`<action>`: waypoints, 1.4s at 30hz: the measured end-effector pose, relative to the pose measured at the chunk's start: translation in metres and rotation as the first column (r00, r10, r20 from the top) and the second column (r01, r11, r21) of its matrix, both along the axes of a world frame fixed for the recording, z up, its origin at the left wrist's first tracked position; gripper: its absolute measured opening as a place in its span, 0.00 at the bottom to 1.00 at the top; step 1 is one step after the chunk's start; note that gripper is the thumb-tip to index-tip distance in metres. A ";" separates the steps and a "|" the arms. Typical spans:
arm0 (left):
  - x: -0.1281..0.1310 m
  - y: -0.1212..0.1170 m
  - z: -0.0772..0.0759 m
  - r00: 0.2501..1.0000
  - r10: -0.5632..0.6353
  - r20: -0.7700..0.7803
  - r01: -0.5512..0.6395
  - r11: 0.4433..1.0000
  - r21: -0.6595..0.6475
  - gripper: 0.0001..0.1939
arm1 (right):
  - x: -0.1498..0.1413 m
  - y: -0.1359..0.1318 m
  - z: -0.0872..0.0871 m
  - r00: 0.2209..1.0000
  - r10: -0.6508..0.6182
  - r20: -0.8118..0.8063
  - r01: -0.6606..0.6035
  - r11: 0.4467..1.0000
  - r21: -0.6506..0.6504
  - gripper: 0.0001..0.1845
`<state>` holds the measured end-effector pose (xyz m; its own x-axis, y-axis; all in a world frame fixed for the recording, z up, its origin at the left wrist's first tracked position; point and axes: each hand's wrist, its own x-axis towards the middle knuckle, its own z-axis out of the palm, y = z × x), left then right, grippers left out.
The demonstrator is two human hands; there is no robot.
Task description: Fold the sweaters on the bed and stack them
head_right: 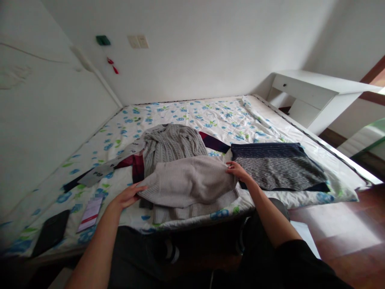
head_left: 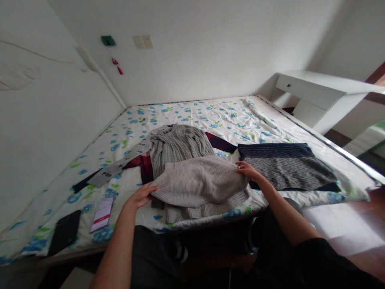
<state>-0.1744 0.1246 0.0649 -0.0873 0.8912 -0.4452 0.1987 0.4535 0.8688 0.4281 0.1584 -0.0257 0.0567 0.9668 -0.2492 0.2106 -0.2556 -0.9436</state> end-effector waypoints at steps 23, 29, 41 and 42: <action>0.133 -0.091 -0.056 0.333 -0.471 -0.817 0.861 0.505 0.060 0.25 | -0.100 -0.112 0.000 0.566 0.586 0.579 -0.724 0.690 0.010 0.14; 0.123 -0.089 -0.053 0.429 -0.498 -0.753 0.827 0.552 0.107 0.14 | -0.096 -0.110 0.011 0.572 0.597 0.563 -0.718 0.696 -0.007 0.13; 0.096 -0.052 -0.019 0.628 -0.680 -0.378 0.746 0.664 0.045 0.17 | -0.078 -0.079 0.017 0.661 0.700 0.269 -0.718 0.695 -0.045 0.15; 0.089 -0.038 -0.015 0.707 -0.583 -0.401 0.671 0.732 0.119 0.18 | -0.071 -0.067 0.017 0.741 0.607 0.288 -0.634 0.773 0.003 0.15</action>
